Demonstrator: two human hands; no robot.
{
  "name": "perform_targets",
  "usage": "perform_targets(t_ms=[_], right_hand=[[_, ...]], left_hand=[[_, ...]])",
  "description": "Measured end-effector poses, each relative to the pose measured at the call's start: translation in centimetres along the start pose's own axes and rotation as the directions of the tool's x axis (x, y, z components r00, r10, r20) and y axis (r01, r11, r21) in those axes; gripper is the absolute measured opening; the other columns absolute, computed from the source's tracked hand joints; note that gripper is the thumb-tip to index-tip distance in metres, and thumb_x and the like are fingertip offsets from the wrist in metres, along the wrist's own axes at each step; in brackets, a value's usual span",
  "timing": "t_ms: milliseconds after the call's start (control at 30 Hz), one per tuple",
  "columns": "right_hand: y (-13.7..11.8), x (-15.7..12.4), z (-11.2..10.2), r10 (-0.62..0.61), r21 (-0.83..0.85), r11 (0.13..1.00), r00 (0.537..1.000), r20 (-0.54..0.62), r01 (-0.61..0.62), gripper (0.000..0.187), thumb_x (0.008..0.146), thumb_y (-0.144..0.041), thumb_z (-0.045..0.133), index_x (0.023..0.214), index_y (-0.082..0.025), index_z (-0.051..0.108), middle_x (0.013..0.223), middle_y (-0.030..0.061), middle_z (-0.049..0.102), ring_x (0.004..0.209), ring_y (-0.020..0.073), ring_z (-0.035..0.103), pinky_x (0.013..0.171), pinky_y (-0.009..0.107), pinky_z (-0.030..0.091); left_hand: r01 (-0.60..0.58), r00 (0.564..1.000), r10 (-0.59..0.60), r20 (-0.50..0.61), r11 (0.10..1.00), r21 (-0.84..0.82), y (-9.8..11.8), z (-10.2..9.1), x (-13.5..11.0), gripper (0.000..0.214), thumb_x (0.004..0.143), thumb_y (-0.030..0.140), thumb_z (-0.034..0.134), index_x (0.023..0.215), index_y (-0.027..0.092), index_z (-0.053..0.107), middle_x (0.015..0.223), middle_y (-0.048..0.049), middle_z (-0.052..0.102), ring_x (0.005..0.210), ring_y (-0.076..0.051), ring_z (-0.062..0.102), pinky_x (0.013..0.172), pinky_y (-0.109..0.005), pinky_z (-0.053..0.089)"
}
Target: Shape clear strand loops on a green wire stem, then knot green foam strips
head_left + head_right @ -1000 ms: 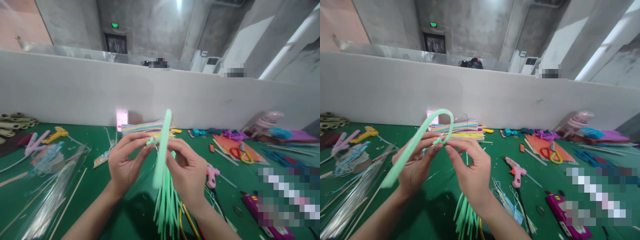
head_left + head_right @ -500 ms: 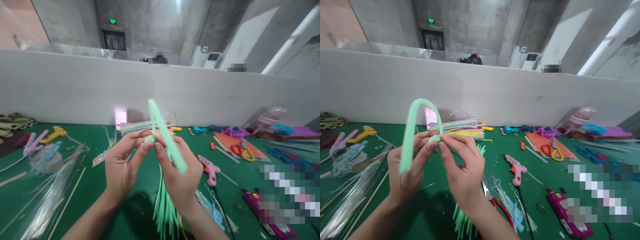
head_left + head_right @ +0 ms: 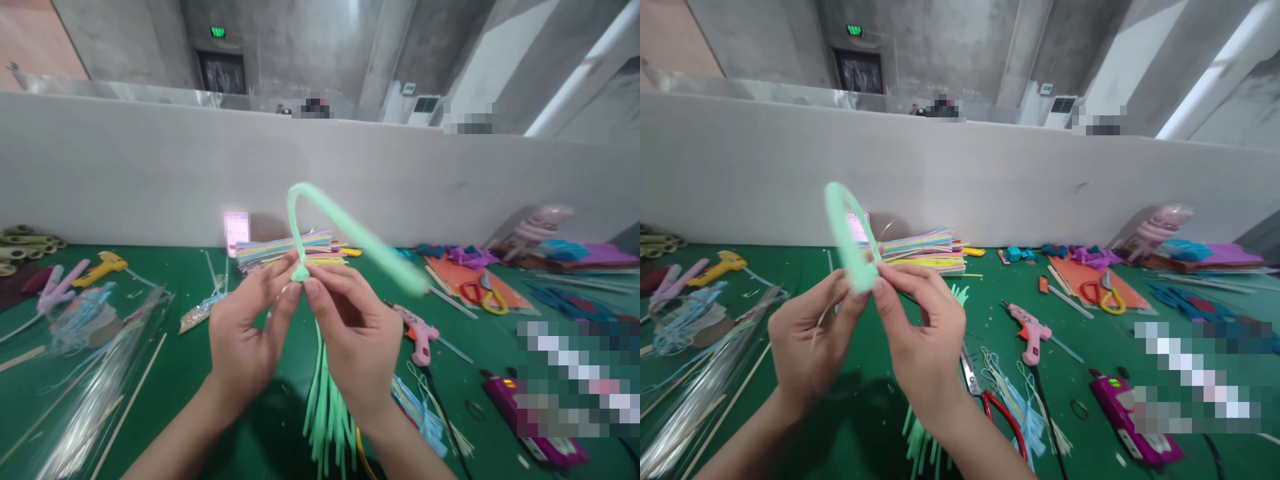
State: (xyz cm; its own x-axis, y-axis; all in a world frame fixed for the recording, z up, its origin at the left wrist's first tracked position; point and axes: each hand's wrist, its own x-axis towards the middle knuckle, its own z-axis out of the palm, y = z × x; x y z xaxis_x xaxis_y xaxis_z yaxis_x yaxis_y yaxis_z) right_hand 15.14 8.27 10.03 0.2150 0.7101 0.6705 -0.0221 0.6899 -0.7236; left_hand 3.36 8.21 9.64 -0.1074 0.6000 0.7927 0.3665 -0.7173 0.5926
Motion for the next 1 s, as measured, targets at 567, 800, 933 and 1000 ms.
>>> perform_targets(t_ms=[567, 800, 933, 1000], right_hand=[[0.0, 0.8, -1.3, -0.274, -0.073, 0.958, 0.960, 0.054, 0.278, 0.025, 0.086, -0.010, 0.075, 0.103, -0.028, 0.077, 0.098, 0.0009, 0.078, 0.086, 0.0167, 0.074, 0.072, 0.032, 0.065], [-0.4, 1.7, -2.2, -0.583, -0.218, 0.735, 0.762, 0.281, 0.643, 0.025, 0.083, -0.001, 0.073, 0.103, -0.016, 0.078, 0.092, 0.0080, 0.077, 0.085, 0.0174, 0.074, 0.074, 0.029, 0.065], [-0.6, 1.7, -2.3, -0.530, -0.209, 0.773, 0.791, 0.306, 0.599, 0.026, 0.084, -0.003, 0.073, 0.104, -0.018, 0.077, 0.094, 0.0073, 0.078, 0.085, 0.0176, 0.075, 0.074, 0.031, 0.065], [-0.8, 1.7, -2.3, -0.480, -0.203, 0.810, 0.820, 0.311, 0.551, 0.024, 0.084, -0.003, 0.072, 0.103, -0.017, 0.078, 0.093, 0.0073, 0.078, 0.085, 0.0176, 0.075, 0.075, 0.031, 0.065]], left_hand=[[0.373, 0.906, -0.225, 0.358, 0.826, -0.424, 0.4, -2.6, 2.3, 0.017, 0.092, 0.040, 0.070, 0.099, 0.029, 0.083, 0.093, -0.0044, 0.083, 0.079, -0.020, 0.077, 0.072, -0.030, 0.066], [0.389, 0.878, -0.257, 0.404, 0.875, -0.289, 0.9, -3.7, 3.2, 0.002, 0.083, 0.026, 0.080, 0.083, 0.025, 0.082, 0.082, -0.0050, 0.082, 0.072, -0.020, 0.078, 0.065, -0.026, 0.065], [0.298, 0.923, -0.215, 0.320, 0.924, -0.239, 1.2, -3.7, 3.2, 0.004, 0.081, 0.019, 0.081, 0.083, 0.022, 0.081, 0.083, -0.0043, 0.082, 0.076, -0.019, 0.078, 0.066, -0.022, 0.065], [0.227, 0.943, -0.170, 0.287, 0.958, -0.178, 1.3, -3.7, 3.1, 0.006, 0.081, 0.017, 0.079, 0.083, 0.022, 0.080, 0.082, -0.0022, 0.081, 0.075, -0.017, 0.077, 0.064, -0.018, 0.063]])
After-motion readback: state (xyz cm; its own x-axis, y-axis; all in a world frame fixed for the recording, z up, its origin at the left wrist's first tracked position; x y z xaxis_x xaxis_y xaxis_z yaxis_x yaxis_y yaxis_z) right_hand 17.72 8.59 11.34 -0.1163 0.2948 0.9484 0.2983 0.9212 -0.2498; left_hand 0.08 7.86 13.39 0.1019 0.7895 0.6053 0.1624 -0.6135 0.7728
